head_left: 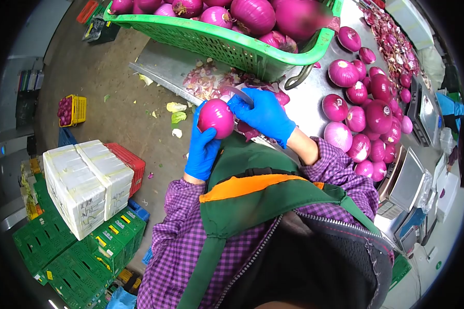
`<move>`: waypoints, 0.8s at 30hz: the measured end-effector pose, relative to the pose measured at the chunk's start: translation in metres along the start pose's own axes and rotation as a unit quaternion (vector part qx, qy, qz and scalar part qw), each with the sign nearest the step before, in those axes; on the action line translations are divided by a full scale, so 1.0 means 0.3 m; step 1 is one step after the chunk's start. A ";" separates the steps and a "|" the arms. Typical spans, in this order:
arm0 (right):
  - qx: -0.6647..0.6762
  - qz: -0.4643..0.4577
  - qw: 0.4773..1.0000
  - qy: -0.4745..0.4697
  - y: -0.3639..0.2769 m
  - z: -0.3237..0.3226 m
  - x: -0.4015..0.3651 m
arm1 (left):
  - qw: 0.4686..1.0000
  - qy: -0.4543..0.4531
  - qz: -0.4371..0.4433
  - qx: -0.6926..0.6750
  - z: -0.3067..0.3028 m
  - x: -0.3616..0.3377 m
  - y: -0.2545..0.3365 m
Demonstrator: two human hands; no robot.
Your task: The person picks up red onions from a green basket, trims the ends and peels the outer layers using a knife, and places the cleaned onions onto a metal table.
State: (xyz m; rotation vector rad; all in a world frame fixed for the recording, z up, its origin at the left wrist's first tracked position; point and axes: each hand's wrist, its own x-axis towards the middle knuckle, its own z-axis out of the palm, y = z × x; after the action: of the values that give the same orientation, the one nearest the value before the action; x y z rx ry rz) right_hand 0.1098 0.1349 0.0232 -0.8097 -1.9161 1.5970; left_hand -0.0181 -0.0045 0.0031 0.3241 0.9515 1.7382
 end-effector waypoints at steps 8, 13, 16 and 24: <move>-0.115 0.038 0.993 0.011 0.089 -0.001 -0.012 | 0.971 -0.008 -0.085 -0.221 -0.022 -0.002 -0.005; 0.120 0.140 0.982 -0.037 0.084 -0.021 -0.038 | 0.935 0.005 -0.137 -0.328 -0.011 -0.002 0.004; 0.226 0.081 0.971 -0.009 -0.016 0.007 -0.063 | 0.950 0.001 -0.131 -0.283 0.014 0.010 0.011; 0.076 0.107 0.989 -0.072 -0.022 0.046 -0.031 | 0.964 0.025 -0.107 -0.241 0.027 0.006 0.005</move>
State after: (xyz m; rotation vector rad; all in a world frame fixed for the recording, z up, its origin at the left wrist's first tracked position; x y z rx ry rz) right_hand 0.1056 0.1181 0.0272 -0.8798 -1.8256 1.9540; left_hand -0.0147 0.0006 0.0091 -0.1357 0.5461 1.7173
